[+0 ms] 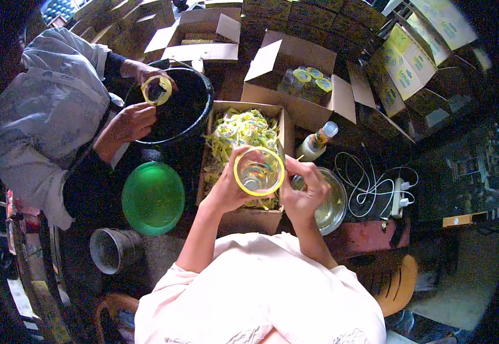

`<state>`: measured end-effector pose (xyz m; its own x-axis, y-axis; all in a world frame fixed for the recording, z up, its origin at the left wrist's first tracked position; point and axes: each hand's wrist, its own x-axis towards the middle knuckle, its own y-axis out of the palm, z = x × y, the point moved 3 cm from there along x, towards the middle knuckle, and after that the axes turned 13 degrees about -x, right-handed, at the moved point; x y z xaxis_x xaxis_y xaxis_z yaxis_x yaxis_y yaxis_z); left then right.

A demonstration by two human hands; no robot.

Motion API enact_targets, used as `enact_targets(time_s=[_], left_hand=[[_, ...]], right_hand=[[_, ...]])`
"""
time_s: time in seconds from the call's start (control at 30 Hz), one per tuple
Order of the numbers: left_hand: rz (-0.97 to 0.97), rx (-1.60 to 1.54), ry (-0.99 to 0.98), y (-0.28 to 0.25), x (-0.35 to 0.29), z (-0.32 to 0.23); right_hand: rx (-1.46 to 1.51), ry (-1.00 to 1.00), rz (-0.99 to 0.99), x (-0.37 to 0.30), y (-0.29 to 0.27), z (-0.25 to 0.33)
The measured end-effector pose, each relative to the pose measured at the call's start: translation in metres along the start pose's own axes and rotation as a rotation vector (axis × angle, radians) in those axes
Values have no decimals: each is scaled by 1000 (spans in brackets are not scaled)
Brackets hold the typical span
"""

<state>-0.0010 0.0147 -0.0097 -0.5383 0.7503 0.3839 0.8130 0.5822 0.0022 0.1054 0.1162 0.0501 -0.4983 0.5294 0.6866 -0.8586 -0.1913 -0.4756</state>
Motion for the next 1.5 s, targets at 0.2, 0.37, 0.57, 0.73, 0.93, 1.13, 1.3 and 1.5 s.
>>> enact_targets(time_s=[0.2,0.37,0.57,0.73,0.93,1.13,1.3,1.5], left_hand=[[19,-161,-25,4,7,1],[-27,-230,117,4,11,-3],[-83,-256,172,6,7,0],[-171,-193,118,5,6,3],[-160,-199,112,5,2,9],[-81,-50,110,6,3,7],[-109,-213,97,6,3,9],[-132,-145,94,5,2,9]], right_hand=[[189,161,20,3,7,-14],[63,76,-47,-3,-1,-5],[128,69,-33,-8,7,-5],[119,37,-33,-11,9,-3],[93,67,-47,-7,9,-1],[167,144,1,-4,9,-7],[160,223,-3,-10,7,-9],[168,146,-11,-12,6,-4]])
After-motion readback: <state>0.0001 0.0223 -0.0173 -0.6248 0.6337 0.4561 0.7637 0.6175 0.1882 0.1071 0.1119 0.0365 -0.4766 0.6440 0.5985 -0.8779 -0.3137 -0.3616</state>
